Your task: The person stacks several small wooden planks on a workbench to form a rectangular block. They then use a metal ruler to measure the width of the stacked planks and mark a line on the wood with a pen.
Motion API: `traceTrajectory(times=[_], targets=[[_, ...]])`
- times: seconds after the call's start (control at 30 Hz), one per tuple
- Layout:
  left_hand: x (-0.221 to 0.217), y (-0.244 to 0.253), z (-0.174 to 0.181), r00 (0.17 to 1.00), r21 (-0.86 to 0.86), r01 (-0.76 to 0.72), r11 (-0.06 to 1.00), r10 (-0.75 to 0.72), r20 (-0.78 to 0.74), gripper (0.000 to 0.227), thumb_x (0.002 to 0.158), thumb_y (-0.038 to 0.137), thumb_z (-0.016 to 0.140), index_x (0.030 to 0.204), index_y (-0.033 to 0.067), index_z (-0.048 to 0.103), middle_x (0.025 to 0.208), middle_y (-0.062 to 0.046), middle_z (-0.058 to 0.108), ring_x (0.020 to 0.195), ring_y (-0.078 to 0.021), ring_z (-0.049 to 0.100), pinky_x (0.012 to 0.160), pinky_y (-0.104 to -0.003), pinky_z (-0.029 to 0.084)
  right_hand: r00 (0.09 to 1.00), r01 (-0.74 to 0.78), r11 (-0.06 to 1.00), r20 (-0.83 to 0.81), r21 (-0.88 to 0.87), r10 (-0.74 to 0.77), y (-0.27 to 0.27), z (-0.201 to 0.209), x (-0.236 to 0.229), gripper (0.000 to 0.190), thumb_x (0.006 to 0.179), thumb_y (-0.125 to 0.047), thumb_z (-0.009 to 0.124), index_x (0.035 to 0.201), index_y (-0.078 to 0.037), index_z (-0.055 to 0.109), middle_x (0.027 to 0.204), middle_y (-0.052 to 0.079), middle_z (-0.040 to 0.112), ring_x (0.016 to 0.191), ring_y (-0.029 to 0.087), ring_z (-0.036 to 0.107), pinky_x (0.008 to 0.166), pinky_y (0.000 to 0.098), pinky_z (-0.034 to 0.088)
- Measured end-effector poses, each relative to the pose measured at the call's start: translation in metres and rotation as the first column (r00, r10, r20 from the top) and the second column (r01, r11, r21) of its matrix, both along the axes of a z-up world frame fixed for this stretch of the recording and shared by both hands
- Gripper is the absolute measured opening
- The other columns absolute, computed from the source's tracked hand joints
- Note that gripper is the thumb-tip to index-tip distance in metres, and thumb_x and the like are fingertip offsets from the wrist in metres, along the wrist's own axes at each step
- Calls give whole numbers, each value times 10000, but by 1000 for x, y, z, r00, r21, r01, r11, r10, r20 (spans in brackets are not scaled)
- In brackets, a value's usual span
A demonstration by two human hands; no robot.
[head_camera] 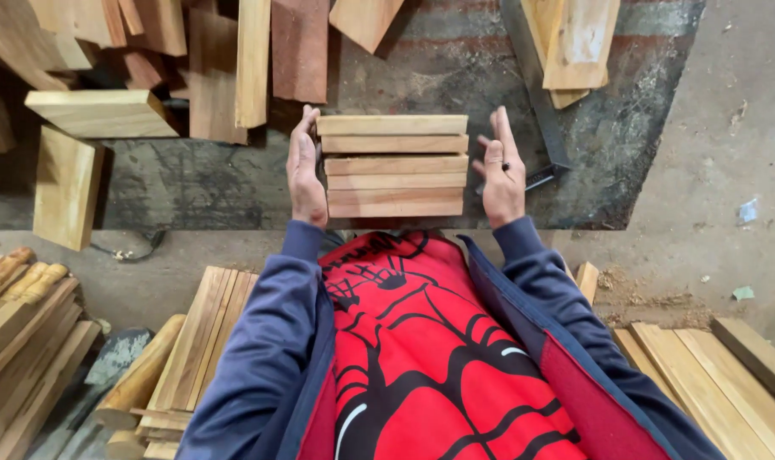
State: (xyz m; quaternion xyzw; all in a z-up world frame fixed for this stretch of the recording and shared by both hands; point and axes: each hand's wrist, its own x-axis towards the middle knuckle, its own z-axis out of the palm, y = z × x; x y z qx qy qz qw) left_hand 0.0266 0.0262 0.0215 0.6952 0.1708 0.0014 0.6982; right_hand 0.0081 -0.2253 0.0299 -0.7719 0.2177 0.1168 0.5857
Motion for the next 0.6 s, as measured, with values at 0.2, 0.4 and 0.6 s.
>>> traceTrajectory(times=[0.2, 0.4, 0.6], targets=[[-4, -6, -9, 999, -38, -45, 998, 46, 15, 342, 978, 377, 336, 1140, 132, 511, 1208, -69, 508, 1187, -182, 418, 1062, -361, 236, 948, -53, 997, 317, 54, 33, 30, -23, 0, 490, 973, -433, 346, 1341, -119, 422, 1324, 114, 468, 1225, 246, 408, 1037, 415, 323], [6, -3, -30, 997, -69, -74, 995, 74, -9, 152, 958, 266, 438, 1051, 173, 515, 1074, 21, 528, 1019, -71, 449, 966, -280, 306, 959, 51, 998, 280, -40, -38, 36, -15, 12, 339, 971, -341, 333, 1183, -208, 563, 1134, -3, 592, 1045, 108, 504, 943, 285, 373], [2, 2, -23, 999, 50, -39, 998, 37, 28, 205, 958, 294, 460, 1088, 169, 558, 1120, -10, 574, 1050, -79, 485, 954, -278, 359, 955, 51, 999, 292, -10, -46, 31, -19, 7, 339, 978, -326, 331, 1201, -192, 547, 1173, 25, 581, 1073, 119, 507, 968, 314, 375]])
